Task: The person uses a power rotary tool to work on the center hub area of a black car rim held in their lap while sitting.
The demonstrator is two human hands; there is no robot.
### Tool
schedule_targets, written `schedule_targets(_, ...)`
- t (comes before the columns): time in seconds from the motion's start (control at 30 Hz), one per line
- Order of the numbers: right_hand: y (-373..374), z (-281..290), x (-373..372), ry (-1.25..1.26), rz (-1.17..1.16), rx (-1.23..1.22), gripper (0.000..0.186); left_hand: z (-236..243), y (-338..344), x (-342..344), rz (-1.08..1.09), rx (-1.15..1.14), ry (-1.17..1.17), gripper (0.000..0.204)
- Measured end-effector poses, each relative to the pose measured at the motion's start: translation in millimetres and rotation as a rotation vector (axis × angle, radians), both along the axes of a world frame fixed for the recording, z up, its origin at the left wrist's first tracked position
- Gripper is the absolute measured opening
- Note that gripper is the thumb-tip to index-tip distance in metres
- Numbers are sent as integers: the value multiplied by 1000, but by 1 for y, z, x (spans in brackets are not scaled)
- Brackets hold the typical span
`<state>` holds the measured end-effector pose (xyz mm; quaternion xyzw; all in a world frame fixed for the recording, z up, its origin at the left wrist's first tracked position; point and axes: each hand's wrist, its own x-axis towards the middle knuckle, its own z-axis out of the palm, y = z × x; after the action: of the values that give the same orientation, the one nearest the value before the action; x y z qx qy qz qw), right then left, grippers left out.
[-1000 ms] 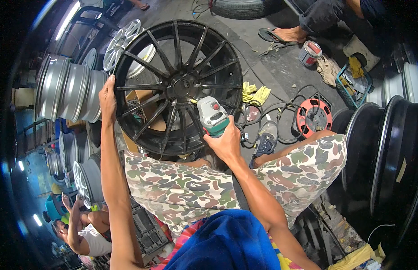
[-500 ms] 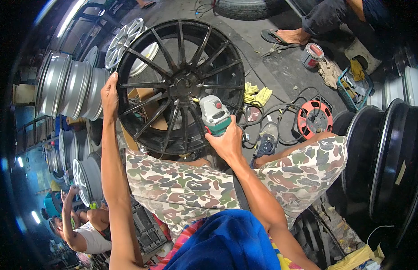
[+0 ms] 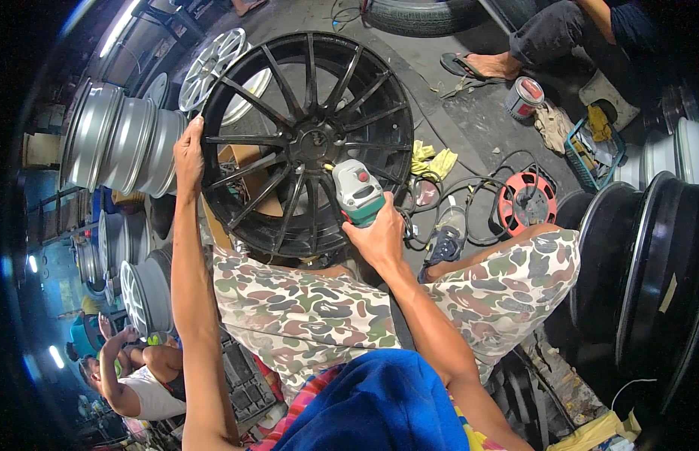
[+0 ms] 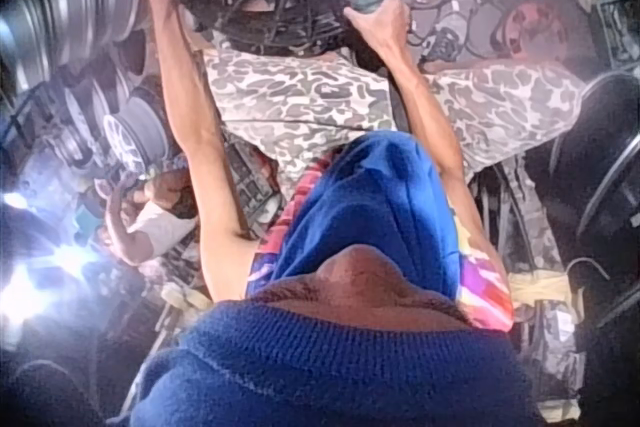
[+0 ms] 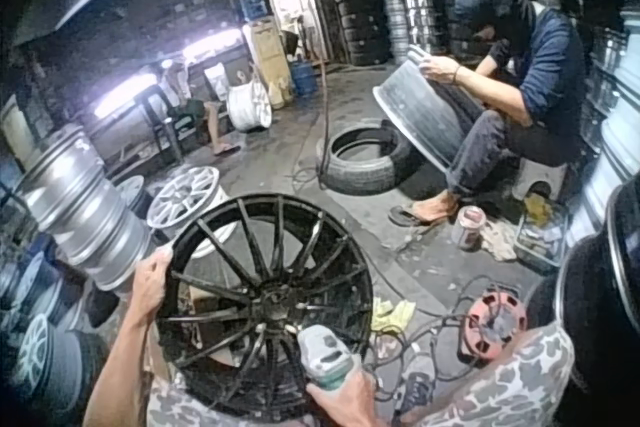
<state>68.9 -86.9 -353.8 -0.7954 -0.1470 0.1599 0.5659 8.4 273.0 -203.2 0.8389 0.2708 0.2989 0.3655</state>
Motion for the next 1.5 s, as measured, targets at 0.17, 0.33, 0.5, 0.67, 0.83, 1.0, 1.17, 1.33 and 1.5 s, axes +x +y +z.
schedule_targets(0.17,6,3,3,40,18,-14,66,0,-4,-4,-6,-5,-19,47)
schedule_targets(0.33,1,9,8,39,31,3,66,0,-6,-1,-37,-25,-52,47)
schedule_targets(0.5,3,0,7,39,7,-18,70,0,-9,3,-28,-14,-32,46)
schedule_targets(0.67,-24,31,9,97,-30,34,64,-4,7,0,-27,-43,-42,46)
schedule_targets(0.83,-48,41,12,72,-16,56,66,-6,19,-3,4,-36,-24,48)
schedule_targets(1.0,-47,36,15,47,-8,60,65,-7,21,-4,31,-62,-13,47)
schedule_targets(1.17,-46,32,13,96,15,25,68,-7,12,-1,20,-59,-49,46)
schedule_targets(1.33,-45,26,11,124,27,6,72,-11,18,-4,26,-55,-75,45)
schedule_targets(1.5,-48,19,13,93,12,-23,70,-15,13,-3,15,-78,-116,45)
